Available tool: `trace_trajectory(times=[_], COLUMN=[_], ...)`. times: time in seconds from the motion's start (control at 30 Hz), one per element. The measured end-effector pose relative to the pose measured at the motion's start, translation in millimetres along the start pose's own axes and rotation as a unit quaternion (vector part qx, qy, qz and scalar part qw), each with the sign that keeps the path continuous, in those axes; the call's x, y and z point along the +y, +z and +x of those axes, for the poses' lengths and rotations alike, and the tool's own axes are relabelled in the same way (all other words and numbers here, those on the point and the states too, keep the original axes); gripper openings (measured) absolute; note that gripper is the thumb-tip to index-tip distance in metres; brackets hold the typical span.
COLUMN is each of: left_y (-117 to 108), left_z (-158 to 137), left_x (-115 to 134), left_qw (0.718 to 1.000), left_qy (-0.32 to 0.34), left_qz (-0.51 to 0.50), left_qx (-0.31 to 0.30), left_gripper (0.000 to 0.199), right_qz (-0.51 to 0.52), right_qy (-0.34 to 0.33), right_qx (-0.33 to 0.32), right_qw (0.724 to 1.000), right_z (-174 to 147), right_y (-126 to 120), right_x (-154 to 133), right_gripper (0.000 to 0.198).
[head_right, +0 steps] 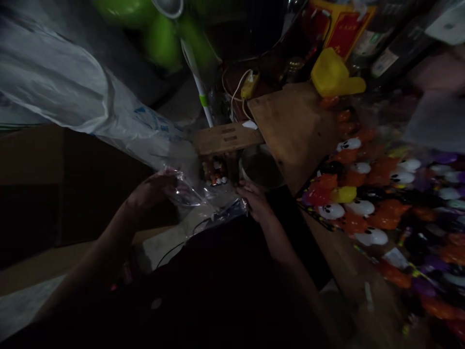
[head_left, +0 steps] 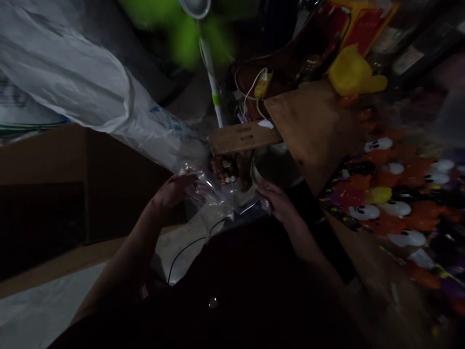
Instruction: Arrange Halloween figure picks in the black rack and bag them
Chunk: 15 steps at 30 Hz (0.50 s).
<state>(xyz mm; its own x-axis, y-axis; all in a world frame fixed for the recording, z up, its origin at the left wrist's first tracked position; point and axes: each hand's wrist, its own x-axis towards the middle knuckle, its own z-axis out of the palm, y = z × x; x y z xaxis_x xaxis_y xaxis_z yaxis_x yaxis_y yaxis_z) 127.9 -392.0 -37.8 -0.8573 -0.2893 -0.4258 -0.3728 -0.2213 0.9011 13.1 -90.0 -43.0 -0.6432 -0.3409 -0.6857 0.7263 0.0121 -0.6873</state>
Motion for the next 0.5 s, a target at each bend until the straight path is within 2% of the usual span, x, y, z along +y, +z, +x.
trace_trajectory(times=[0.07, 0.13, 0.17, 0.23, 0.33, 0.4, 0.43, 0.5], left_y=[4, 3, 2, -3, -8, -6, -2, 12], left_z=[-4, -7, -8, -9, -9, -7, -6, -2], left_x=[6, 13, 17, 21, 23, 21, 20, 19], left_qw=[0.999, 0.997, 0.996, 0.996, 0.998, 0.999, 0.999, 0.999], left_qy=[-0.013, -0.019, -0.02, -0.019, -0.006, 0.012, 0.02, 0.029], left_qz=[-0.035, -0.056, -0.062, -0.064, -0.05, -0.043, -0.04, -0.037], left_qx=[-0.029, -0.052, -0.059, -0.065, -0.036, -0.007, 0.004, 0.013], left_gripper=[0.052, 0.058, 0.057, 0.048, 0.034, 0.03, 0.029, 0.031], right_qz=[-0.059, -0.105, -0.114, -0.121, -0.179, -0.288, -0.357, -0.48], right_qy=[0.055, 0.074, 0.062, 0.002, -0.09, -0.147, -0.187, -0.283], right_qx=[-0.072, -0.122, -0.119, -0.073, -0.013, 0.012, 0.037, 0.1], right_qw=[0.994, 0.984, 0.984, 0.99, 0.98, 0.946, 0.914, 0.825], right_z=[-7, -12, -13, -14, -15, -17, -20, -26], right_y=[3, 5, 4, -2, -20, -31, -33, -28], right_x=[-2, -2, -2, -1, 1, 1, 0, -3], right_gripper=[0.055, 0.054, 0.053, 0.052, 0.048, 0.037, 0.031, 0.025])
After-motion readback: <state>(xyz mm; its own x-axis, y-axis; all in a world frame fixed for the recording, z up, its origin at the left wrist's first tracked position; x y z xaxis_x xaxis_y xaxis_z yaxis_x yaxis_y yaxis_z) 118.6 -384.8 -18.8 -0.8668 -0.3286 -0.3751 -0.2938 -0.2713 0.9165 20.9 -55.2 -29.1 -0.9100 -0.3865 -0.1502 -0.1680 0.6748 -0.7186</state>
